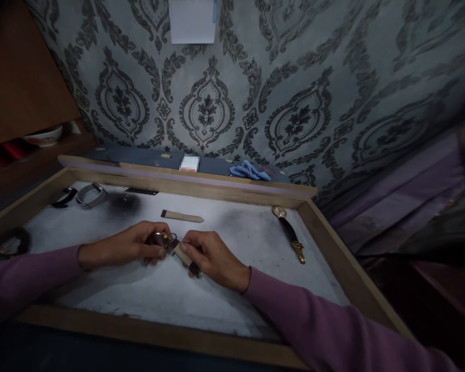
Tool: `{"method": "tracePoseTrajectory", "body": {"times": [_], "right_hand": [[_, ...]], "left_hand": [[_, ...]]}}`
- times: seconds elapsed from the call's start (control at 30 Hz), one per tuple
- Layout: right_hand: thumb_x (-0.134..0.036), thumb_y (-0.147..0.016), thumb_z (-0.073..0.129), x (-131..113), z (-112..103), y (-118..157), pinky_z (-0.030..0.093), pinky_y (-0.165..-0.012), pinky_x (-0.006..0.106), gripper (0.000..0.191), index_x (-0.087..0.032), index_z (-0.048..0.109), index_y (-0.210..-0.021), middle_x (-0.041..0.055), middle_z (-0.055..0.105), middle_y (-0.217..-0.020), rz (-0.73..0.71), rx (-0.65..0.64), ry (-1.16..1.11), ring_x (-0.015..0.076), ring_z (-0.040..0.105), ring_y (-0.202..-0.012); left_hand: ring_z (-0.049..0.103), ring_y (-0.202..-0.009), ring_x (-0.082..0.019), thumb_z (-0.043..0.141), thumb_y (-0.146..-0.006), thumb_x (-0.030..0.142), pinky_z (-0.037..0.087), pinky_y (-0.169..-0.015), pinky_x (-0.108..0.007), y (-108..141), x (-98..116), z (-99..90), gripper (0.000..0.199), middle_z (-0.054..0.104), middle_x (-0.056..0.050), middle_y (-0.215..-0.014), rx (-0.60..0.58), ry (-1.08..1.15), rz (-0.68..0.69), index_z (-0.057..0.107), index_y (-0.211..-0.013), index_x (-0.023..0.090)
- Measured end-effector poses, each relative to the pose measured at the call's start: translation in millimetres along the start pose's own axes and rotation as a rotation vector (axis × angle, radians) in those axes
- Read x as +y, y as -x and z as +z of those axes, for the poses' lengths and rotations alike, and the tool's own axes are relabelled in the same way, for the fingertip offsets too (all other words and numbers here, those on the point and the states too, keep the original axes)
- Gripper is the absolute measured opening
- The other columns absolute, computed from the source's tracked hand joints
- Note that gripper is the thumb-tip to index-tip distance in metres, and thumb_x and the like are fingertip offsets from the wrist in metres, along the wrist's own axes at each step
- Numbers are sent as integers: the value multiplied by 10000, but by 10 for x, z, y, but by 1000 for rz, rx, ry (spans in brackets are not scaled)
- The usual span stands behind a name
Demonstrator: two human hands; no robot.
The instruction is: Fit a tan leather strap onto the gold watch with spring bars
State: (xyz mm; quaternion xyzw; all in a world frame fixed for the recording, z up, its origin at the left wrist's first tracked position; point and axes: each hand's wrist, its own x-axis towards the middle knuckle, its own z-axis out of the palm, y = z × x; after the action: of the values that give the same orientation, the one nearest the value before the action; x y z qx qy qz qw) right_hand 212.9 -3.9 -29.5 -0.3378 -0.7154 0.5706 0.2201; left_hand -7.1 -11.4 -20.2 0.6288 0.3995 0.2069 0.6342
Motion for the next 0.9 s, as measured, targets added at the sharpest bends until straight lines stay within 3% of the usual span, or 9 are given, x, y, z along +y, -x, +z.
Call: {"method": "tracePoseTrajectory", "body": {"times": [0.9], "right_hand": [[-265,-941,454,-45,13,22,438,-447,179,208,-164,525,-774,-18,557,-600,-74,17,219,79,587,-471]], "left_hand": [[544,-568,-100,631,-736,245,401,-501,-215,-10,2,-5,184,583,29,-666,0,11,-23,516,-855,165]]}}
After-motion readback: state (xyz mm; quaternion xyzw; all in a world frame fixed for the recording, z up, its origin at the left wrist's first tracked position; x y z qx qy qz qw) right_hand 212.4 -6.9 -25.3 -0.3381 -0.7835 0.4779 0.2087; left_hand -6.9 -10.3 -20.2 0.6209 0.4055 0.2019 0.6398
